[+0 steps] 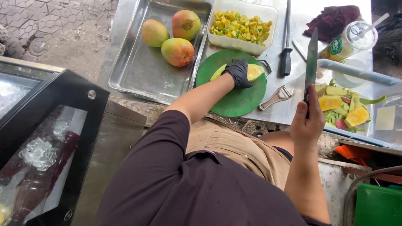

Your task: Cutting and dicing mangoes into small pieces on a cutting board.

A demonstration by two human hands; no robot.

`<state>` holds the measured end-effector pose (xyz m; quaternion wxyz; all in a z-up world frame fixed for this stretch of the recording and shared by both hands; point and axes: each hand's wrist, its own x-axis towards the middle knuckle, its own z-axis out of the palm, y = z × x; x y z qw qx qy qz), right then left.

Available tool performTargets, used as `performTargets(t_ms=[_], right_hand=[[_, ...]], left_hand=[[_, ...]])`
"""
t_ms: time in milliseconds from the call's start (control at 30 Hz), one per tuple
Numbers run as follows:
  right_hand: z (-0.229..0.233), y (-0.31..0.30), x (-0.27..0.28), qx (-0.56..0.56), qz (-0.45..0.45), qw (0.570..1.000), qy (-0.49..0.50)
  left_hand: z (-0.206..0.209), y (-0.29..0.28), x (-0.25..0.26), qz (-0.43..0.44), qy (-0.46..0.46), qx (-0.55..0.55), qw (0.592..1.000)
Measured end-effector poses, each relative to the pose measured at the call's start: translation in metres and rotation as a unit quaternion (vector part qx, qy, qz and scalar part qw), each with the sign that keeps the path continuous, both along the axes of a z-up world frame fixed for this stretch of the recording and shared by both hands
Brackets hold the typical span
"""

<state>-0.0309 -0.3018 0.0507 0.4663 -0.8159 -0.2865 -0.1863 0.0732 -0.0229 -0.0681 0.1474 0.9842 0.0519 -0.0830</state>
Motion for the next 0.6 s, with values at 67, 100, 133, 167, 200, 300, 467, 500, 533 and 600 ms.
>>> performTargets(t_ms=[67, 100, 133, 167, 200, 300, 467, 500, 533, 600], right_hand=[[-0.007, -0.003, -0.002, 0.022, -0.004, 0.999, 0.038], [-0.011, -0.006, -0.005, 0.043, -0.006, 0.996, 0.075], [-0.013, -0.005, -0.008, 0.041, -0.013, 0.996, 0.078], [-0.016, -0.005, -0.012, 0.039, -0.012, 0.994, 0.105], [-0.018, -0.004, -0.014, 0.038, -0.012, 0.991, 0.13], [-0.031, 0.002, -0.017, 0.061, 0.041, 0.983, 0.171], [-0.048, 0.013, -0.024, 0.02, 0.092, 0.984, 0.153], [-0.054, 0.014, -0.024, -0.029, 0.121, 0.991, 0.055], [-0.047, 0.02, -0.029, -0.03, 0.123, 0.99, 0.056], [-0.033, 0.03, -0.04, -0.032, 0.117, 0.989, 0.09]], left_hand=[[-0.03, 0.015, 0.02, -0.007, -0.03, -0.05, 0.998], [-0.046, 0.02, 0.029, -0.01, -0.06, -0.101, 0.993], [-0.016, 0.024, 0.015, -0.017, -0.056, -0.104, 0.993], [0.013, 0.028, 0.002, 0.049, -0.014, -0.279, 0.959], [0.044, 0.032, -0.009, 0.113, 0.031, -0.443, 0.889], [0.015, 0.063, -0.006, 0.009, -0.03, -0.708, 0.706], [0.063, 0.066, -0.043, 0.025, -0.052, -0.871, 0.488], [0.061, 0.067, -0.045, 0.014, -0.09, -0.896, 0.435], [0.063, 0.062, -0.046, 0.016, -0.091, -0.896, 0.434], [0.065, 0.05, -0.048, 0.07, -0.151, -0.907, 0.388]])
